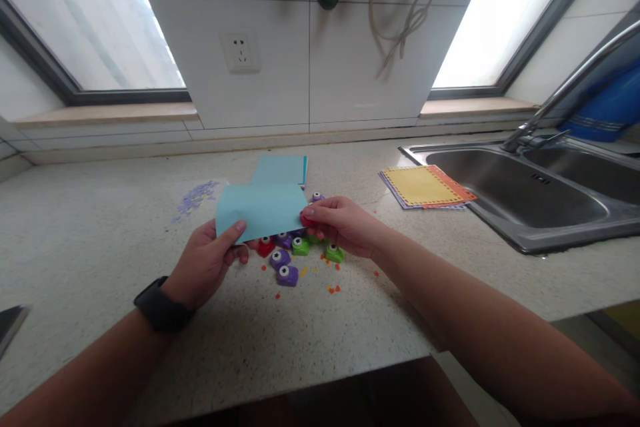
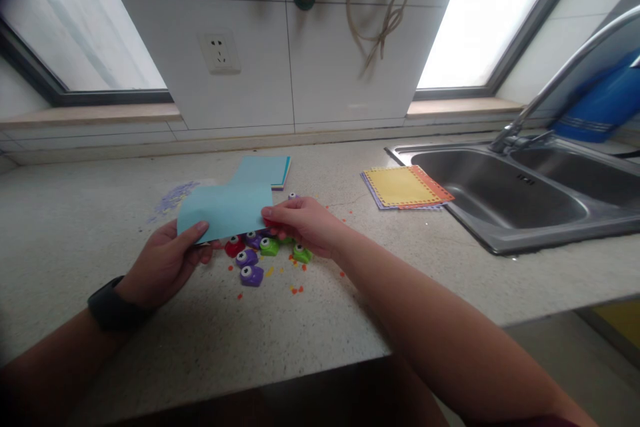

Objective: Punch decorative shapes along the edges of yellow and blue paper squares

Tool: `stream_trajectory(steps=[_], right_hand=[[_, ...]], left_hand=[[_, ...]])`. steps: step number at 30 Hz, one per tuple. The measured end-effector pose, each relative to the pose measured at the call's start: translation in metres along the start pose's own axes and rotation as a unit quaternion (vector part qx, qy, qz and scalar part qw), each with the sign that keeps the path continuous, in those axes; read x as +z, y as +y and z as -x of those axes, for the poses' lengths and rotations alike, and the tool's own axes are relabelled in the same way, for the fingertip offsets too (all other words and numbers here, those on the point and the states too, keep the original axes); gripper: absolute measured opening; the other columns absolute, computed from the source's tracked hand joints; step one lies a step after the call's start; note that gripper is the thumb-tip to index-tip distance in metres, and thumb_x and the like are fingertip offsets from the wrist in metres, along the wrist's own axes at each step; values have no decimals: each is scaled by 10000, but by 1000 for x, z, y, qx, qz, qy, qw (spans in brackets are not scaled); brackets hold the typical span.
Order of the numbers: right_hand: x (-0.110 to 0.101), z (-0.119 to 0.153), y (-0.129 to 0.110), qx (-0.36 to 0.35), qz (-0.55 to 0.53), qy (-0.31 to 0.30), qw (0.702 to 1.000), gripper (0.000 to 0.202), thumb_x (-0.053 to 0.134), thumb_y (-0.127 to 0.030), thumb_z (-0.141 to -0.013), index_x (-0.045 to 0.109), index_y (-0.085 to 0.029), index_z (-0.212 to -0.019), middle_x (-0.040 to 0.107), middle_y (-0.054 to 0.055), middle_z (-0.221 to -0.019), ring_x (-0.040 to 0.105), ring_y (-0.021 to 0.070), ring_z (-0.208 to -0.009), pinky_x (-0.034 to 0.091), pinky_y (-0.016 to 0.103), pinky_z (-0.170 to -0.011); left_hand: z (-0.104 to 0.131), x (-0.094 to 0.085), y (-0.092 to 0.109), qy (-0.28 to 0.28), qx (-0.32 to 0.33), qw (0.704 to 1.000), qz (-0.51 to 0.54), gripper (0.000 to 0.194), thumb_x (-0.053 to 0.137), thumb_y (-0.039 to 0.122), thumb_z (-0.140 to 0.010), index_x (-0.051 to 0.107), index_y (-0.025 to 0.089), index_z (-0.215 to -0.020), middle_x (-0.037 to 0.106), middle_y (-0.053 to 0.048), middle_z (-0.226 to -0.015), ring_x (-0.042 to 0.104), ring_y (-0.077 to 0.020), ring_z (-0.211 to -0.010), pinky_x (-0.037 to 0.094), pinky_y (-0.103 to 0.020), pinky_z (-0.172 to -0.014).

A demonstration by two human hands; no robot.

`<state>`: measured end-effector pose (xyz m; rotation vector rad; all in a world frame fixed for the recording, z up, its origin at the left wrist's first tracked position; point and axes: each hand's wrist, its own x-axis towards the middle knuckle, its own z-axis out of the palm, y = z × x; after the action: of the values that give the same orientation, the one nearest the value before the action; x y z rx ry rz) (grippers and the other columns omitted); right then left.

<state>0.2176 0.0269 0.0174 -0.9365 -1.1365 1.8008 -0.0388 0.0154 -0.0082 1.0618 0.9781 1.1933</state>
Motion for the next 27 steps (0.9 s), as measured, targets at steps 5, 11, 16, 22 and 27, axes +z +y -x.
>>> stream_trajectory(steps=[5,11,16,22,27], right_hand=[[2,0,2,-30,14,28,999,300,838,-337,-781,607,-173,-881,690,24,-768,590,81,-588,476,195,-535],[2,0,5,-105,98,33,989,384,740,-447,-867,433,-267,-1012,684,-27,-782,621,124,-617,455,224,-513],[1,0,5,-109,137,28,984,251,629,-462,-944,493,-283,-1054,634,-40,-803,598,103,-590,399,202,-466],[4,1,1,-103,63,14,993,204,682,-404,-912,593,-224,-946,606,-13,-838,597,91,-662,483,211,-568],[3,1,1,-98,53,20,994,207,744,-177,-826,637,-192,-1003,657,24,-921,648,106,-751,548,248,-715]], left_hand=[[-2,-2,-2,-3,1,1000,0,178,805,314,-807,678,195,-767,672,-10,-648,578,-136,-517,500,-230,-474],[-1,2,2,4,-22,1000,18,161,798,280,-806,674,190,-757,636,2,-623,560,-126,-520,489,-215,-471],[-1,3,3,0,-31,999,24,144,807,244,-791,681,174,-784,638,-4,-628,570,-125,-526,496,-211,-475],[-1,2,2,7,-36,999,37,143,807,224,-792,683,162,-827,647,-4,-647,583,-122,-533,497,-204,-474],[-1,4,4,18,-46,997,60,131,800,196,-792,674,169,-814,634,7,-641,587,-115,-532,495,-192,-469]])
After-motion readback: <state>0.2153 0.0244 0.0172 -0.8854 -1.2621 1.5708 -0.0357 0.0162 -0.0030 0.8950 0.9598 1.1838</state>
